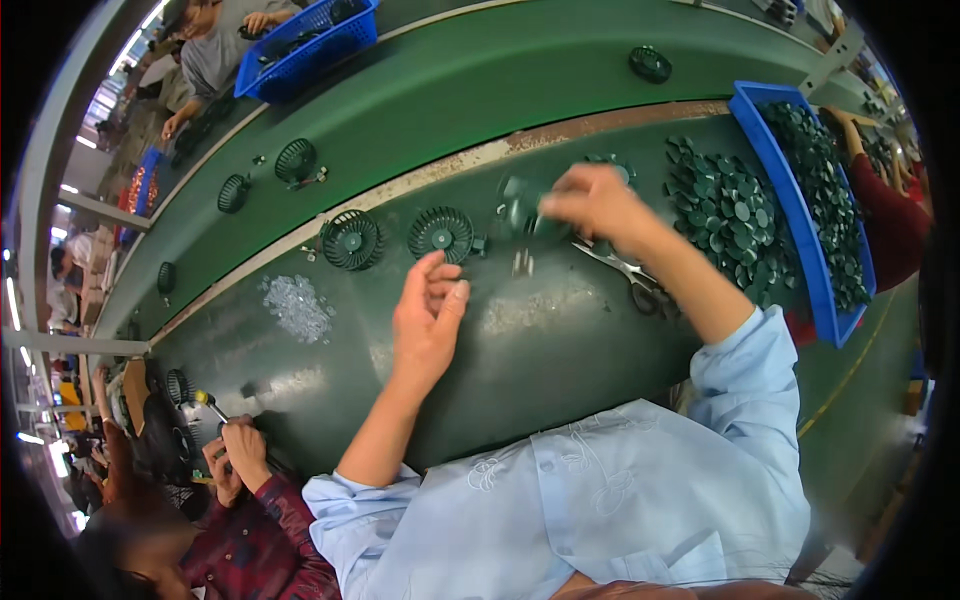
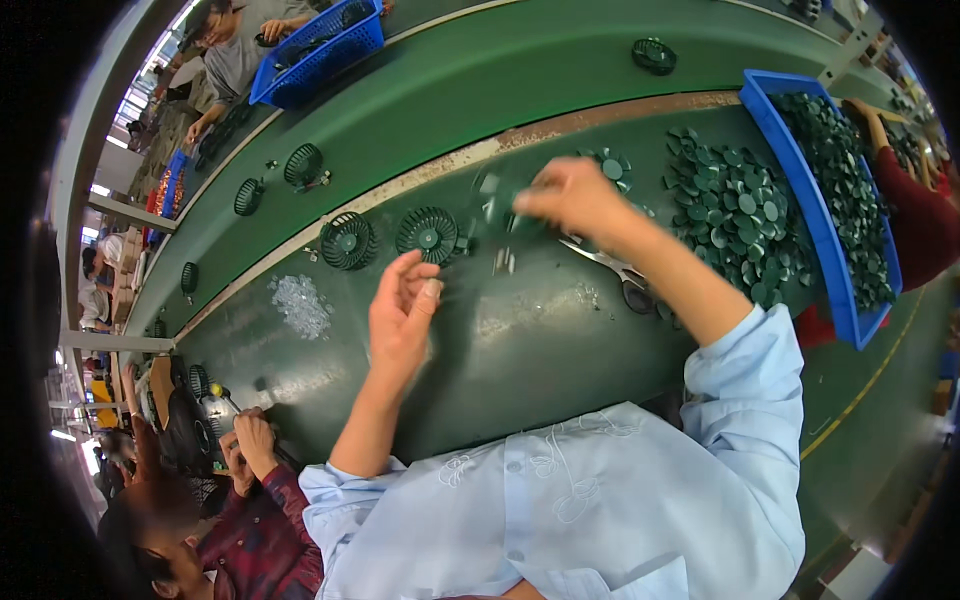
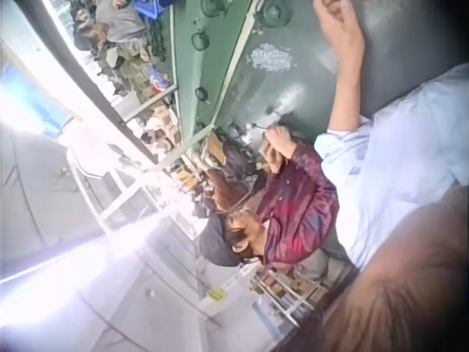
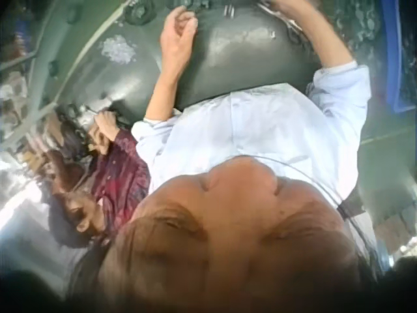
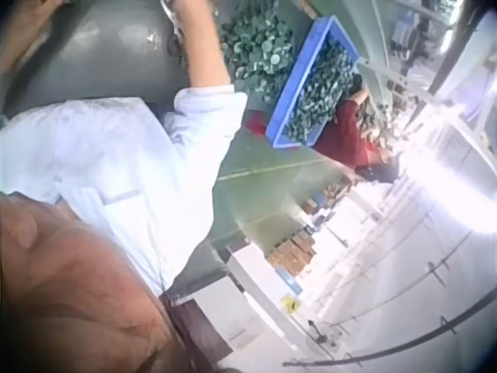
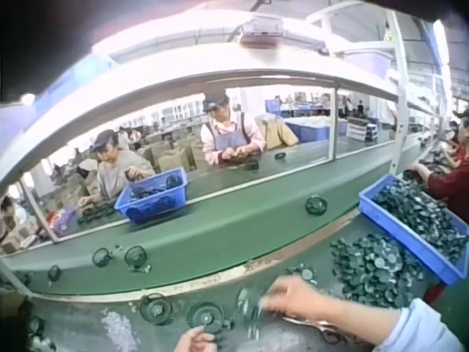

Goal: Assembling small plastic fan housing and internal components on a production line.

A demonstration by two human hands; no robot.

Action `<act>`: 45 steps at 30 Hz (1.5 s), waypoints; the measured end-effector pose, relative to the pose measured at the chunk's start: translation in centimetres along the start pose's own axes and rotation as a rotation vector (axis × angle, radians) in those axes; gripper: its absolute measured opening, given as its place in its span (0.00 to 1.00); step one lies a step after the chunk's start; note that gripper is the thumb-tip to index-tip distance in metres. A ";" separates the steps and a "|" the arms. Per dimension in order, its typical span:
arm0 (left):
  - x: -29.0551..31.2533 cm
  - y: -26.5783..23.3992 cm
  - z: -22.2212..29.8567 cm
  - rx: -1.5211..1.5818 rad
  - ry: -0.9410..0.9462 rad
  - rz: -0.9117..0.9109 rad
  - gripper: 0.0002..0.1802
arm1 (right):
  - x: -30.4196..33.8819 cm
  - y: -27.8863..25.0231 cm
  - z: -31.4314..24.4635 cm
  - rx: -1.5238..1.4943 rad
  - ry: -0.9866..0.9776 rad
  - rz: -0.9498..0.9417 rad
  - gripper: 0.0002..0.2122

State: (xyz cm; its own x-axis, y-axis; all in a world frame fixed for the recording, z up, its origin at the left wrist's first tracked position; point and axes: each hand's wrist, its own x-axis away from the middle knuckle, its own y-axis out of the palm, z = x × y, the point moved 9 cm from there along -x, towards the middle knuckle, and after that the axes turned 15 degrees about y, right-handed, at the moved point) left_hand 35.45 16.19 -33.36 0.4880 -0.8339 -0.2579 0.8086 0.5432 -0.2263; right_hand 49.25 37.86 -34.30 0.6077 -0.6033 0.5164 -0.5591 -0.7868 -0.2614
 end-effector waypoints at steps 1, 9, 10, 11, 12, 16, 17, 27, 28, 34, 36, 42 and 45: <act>-1.3 -0.2 0.9 -0.134 0.059 -0.028 0.25 | -1.8 -3.3 0.4 -0.110 0.002 0.088 0.16; -9.6 -0.6 -4.4 -1.076 0.251 -0.259 0.17 | -1.7 -9.2 0.8 0.828 -0.296 0.669 0.13; -9.6 -0.3 -5.0 -1.057 0.206 -0.290 0.16 | -3.0 -9.1 2.0 0.869 -0.175 0.547 0.16; -9.4 -0.1 -5.5 -1.040 0.158 -0.319 0.14 | -3.1 -9.2 2.3 0.886 -0.153 0.545 0.17; -9.1 -0.3 -5.3 -0.994 0.150 -0.292 0.13 | -3.1 -9.2 2.6 0.900 -0.135 0.541 0.17; -6.1 -2.1 -5.6 -0.423 -0.136 -0.097 0.12 | -1.2 -8.3 2.5 0.909 -0.190 0.498 0.21; -4.9 -2.3 -6.1 -0.179 -0.254 -0.023 0.13 | -1.0 -8.3 2.5 0.883 -0.218 0.518 0.20; 2.2 0.3 -5.3 0.777 -0.489 0.242 0.22 | 7.9 0.2 -4.1 0.452 -0.602 0.569 0.16; 2.1 0.9 -4.9 0.790 -0.466 0.228 0.22 | 9.7 3.3 -5.0 0.454 -0.691 0.427 0.15; 2.7 2.1 -1.8 0.749 -0.337 0.193 0.18 | 12.8 11.9 -6.4 0.748 -0.918 0.321 0.14; 3.4 2.3 -1.4 0.701 -0.306 0.185 0.13 | 12.3 12.8 -6.0 0.755 -0.904 0.300 0.14; 3.0 0.4 -1.8 0.362 -0.101 0.172 0.17 | 13.0 12.6 -5.8 0.664 -0.948 0.353 0.22; 3.0 -0.1 -1.2 0.243 0.010 0.111 0.20 | 15.0 10.4 -9.1 0.730 -1.066 0.476 0.25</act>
State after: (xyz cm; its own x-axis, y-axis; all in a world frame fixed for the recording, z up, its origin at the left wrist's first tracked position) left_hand 36.43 13.77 -35.26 0.5759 -0.7690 -0.2776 0.8061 0.5908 0.0356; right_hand 47.49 21.80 -21.85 0.7626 -0.3770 -0.5257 -0.6144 -0.1678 -0.7709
